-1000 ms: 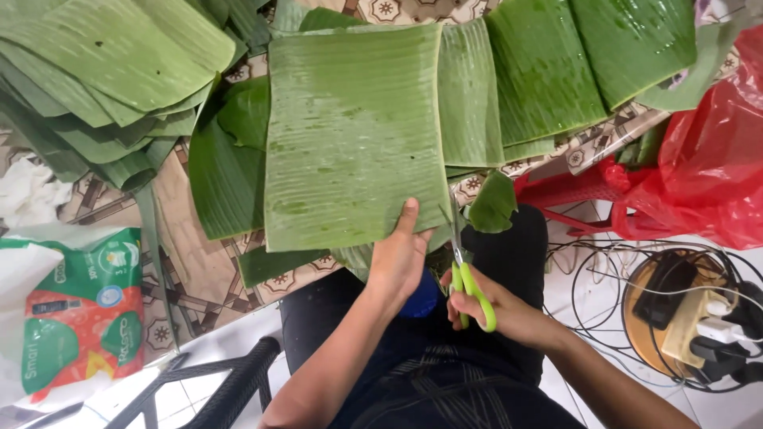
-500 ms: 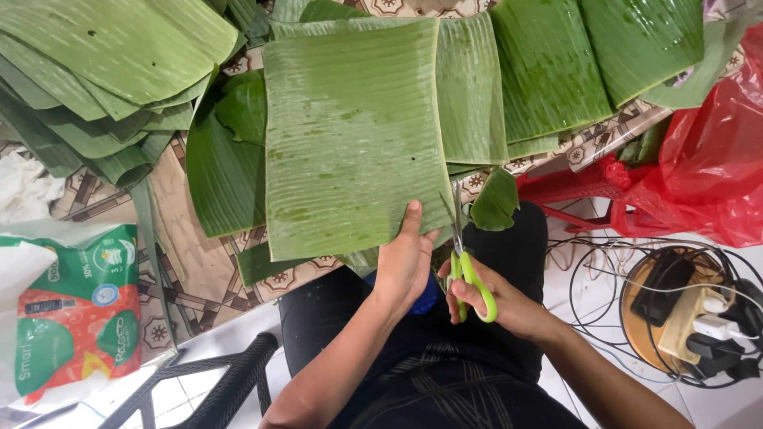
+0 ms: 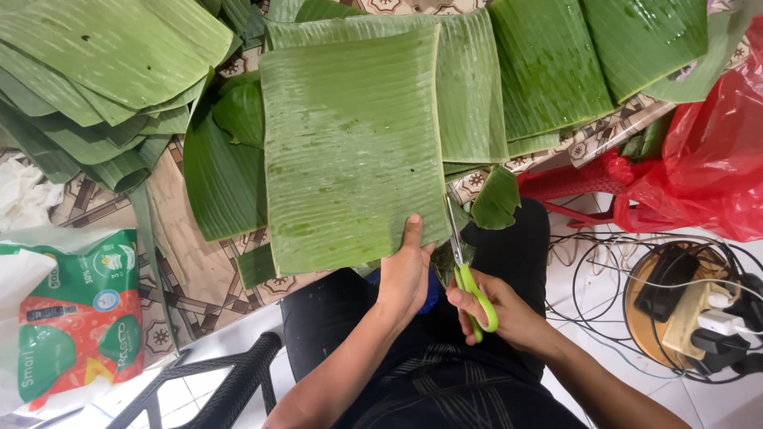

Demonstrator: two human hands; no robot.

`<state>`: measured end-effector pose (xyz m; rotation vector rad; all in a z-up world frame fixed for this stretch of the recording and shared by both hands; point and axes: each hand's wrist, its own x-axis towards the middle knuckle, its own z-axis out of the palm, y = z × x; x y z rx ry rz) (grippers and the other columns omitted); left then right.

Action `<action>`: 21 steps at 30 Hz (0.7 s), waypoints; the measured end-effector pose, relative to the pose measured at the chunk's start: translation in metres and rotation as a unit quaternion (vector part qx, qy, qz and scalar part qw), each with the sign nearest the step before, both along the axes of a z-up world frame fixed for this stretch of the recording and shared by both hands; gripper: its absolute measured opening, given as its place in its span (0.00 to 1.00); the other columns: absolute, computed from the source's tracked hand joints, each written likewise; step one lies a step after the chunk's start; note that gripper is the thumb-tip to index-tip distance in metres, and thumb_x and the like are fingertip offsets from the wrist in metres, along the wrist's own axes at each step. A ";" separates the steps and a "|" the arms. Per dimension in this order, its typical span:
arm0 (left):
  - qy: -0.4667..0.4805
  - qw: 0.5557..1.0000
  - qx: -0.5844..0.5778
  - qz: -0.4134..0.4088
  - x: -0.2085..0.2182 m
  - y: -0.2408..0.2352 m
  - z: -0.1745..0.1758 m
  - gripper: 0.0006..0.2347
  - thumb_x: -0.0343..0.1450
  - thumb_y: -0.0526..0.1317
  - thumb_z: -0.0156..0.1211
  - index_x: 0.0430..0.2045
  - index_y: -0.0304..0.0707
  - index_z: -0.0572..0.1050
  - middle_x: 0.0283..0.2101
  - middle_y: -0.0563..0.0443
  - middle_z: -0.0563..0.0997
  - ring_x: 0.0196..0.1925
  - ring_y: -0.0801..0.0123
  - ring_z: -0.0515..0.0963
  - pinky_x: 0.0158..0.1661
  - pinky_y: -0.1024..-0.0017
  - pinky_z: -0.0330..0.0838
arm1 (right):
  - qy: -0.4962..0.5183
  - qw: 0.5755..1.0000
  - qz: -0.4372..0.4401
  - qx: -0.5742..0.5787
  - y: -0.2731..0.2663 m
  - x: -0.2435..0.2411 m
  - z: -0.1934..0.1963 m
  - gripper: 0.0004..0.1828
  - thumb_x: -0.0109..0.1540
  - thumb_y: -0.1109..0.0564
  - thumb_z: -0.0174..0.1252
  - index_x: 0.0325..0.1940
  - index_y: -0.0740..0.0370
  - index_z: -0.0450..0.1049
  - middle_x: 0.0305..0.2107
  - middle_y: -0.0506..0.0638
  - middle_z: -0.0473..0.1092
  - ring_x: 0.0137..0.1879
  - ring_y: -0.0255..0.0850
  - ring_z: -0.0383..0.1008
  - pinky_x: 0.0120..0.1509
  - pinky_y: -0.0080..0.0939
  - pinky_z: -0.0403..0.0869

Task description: The person cuts large green banana leaves into smaller rectangular pieces using green-handled scissors. They hold each leaf with one hand and trim the edges with the other, stacking the cut pieces on the floor.

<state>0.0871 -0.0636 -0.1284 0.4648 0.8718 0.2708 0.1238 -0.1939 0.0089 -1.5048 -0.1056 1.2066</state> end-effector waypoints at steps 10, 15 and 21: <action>0.126 0.988 -0.054 -0.075 0.006 0.032 0.139 0.32 0.70 0.48 0.56 0.69 0.30 0.58 0.77 0.50 0.57 0.76 0.57 0.62 0.72 0.63 0.59 | 0.001 0.999 0.041 -0.031 0.016 0.002 0.023 0.18 0.64 0.43 0.55 0.40 0.62 0.67 0.15 0.57 0.69 0.18 0.43 0.72 0.26 0.40 0.72; 0.130 0.988 -0.038 -0.077 0.001 0.033 0.153 0.25 0.71 0.44 0.55 0.64 0.37 0.68 0.71 0.51 0.71 0.71 0.61 0.71 0.67 0.61 0.69 | 0.015 0.997 0.011 -0.074 0.023 0.002 0.033 0.18 0.63 0.46 0.57 0.36 0.65 0.67 0.12 0.61 0.67 0.17 0.44 0.69 0.22 0.41 0.73; 0.144 0.985 -0.059 -0.072 -0.001 0.029 0.157 0.24 0.71 0.45 0.56 0.62 0.31 0.71 0.67 0.47 0.75 0.67 0.61 0.76 0.66 0.64 0.72 | 0.033 0.996 -0.045 -0.073 0.021 -0.014 0.022 0.19 0.63 0.46 0.58 0.45 0.66 0.70 0.14 0.56 0.63 0.15 0.42 0.66 0.18 0.41 0.71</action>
